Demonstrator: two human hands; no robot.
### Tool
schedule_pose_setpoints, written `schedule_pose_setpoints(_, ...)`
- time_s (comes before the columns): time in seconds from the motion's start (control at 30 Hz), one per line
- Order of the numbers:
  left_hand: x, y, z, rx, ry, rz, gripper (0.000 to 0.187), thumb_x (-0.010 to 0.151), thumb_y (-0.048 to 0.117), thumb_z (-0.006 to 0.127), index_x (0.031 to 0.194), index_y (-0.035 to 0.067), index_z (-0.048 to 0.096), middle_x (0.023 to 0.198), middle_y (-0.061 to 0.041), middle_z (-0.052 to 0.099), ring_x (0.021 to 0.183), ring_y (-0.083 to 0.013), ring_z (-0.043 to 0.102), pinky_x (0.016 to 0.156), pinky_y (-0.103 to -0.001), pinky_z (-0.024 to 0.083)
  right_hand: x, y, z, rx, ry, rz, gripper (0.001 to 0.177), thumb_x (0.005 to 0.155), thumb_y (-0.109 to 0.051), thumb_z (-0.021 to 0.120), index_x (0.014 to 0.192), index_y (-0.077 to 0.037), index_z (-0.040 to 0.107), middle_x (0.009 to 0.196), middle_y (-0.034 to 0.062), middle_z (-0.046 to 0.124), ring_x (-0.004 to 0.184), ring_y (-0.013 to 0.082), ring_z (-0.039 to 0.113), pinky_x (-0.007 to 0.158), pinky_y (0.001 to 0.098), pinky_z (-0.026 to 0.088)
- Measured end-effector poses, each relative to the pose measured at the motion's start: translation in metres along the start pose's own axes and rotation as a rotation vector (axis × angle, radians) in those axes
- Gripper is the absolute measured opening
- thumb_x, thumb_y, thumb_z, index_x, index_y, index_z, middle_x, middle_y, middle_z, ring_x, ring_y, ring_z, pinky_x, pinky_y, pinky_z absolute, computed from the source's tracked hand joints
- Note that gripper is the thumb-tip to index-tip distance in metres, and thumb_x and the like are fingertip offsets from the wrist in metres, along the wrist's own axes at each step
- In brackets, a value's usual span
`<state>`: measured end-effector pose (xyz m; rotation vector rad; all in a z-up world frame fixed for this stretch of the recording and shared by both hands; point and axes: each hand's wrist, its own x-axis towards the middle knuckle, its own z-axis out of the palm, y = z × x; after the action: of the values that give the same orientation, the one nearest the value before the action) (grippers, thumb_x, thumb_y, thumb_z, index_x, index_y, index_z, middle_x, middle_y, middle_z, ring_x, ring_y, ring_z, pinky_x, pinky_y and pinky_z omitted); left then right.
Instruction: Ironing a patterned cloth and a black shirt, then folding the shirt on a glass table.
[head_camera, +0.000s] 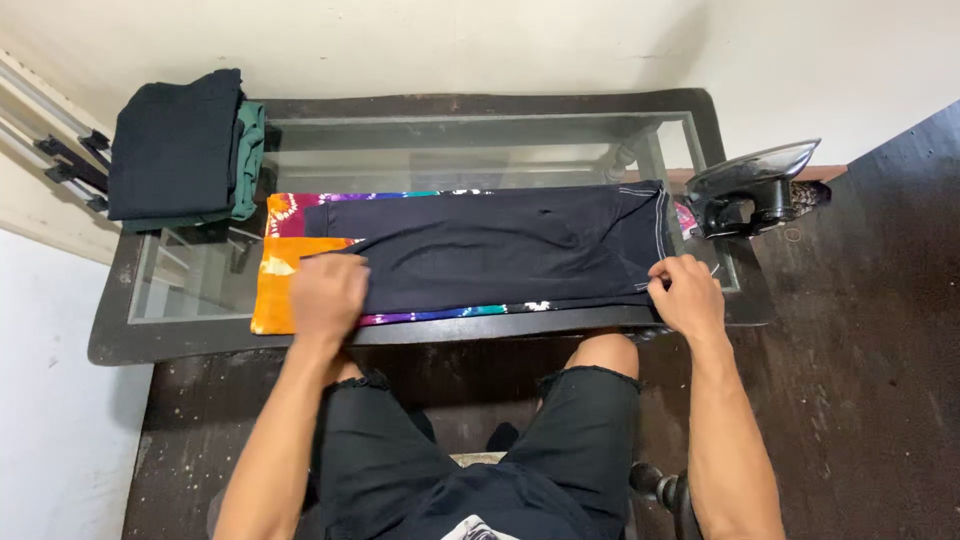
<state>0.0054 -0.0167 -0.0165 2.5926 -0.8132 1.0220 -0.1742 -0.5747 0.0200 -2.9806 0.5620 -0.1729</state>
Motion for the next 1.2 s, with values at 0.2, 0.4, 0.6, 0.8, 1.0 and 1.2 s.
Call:
schedule_pose_setpoints(0.2,0.01,0.118,0.017,-0.329,-0.17,0.268,0.012,0.092,0.036,0.065,0.101,0.029,0.071,0.092,0.004,0.066,0.084,-0.0222,0.064,0.067,-0.035,0.052,0.002,0.0,0.011,0.079,-0.017,-0.073,0.014,0.091,-0.033,0.069,0.103,-0.027,0.073,0.093,0.004,0.069,0.101,0.0316,0.068,0.088,0.0487,0.057)
schedule_pose_setpoints(0.4,0.005,0.129,0.036,-0.222,-0.219,0.27,0.012,0.098,0.038,0.061,0.099,0.029,0.069,0.087,0.006,0.062,0.083,-0.0186,0.061,0.072,-0.033,0.047,0.0,-0.002,0.01,0.083,-0.099,-0.007,0.016,0.092,-0.037,0.069,0.103,-0.027,0.074,0.096,0.0021,0.07,0.104,0.0306,0.068,0.09,0.0487,0.057)
schedule_pose_setpoints(0.6,0.013,0.126,0.026,-0.23,-0.157,0.343,0.009,0.095,0.036,0.061,0.094,0.029,0.066,0.087,0.005,0.06,0.083,-0.0181,0.06,0.075,-0.033,0.048,0.003,-0.012,0.005,-0.066,-0.112,0.059,0.015,0.093,-0.043,0.063,0.098,-0.031,0.072,0.094,-0.0035,0.067,0.104,0.0257,0.066,0.09,0.0483,0.055)
schedule_pose_setpoints(0.8,0.046,0.129,0.015,-0.319,-0.363,0.249,0.028,0.095,0.048,0.055,0.091,0.025,0.072,0.08,0.0,0.063,0.078,-0.024,0.063,0.072,-0.041,0.052,0.011,-0.037,0.011,0.064,0.183,-0.053,0.01,0.094,-0.036,0.067,0.098,-0.028,0.072,0.084,-0.0057,0.064,0.098,0.0223,0.067,0.085,0.0416,0.056)
schedule_pose_setpoints(1.0,0.121,0.179,0.052,-0.445,-0.54,-0.138,0.029,0.099,0.046,0.051,0.107,0.029,0.073,0.098,0.0,0.068,0.095,-0.0272,0.067,0.08,-0.044,0.056,0.014,-0.045,0.04,0.219,0.299,-0.197,0.007,0.09,-0.02,0.07,0.097,-0.018,0.071,0.073,0.0029,0.059,0.084,0.0276,0.066,0.079,0.0401,0.056)
schedule_pose_setpoints(1.2,0.171,0.209,0.106,-0.373,-0.627,-0.257,0.045,0.101,0.056,0.041,0.116,0.025,0.07,0.114,-0.004,0.067,0.108,-0.0299,0.065,0.089,-0.049,0.053,0.013,-0.041,0.06,0.249,0.41,-0.193,0.006,0.087,-0.017,0.074,0.091,-0.018,0.071,0.068,-0.0022,0.053,0.077,0.0214,0.063,0.075,0.0338,0.054)
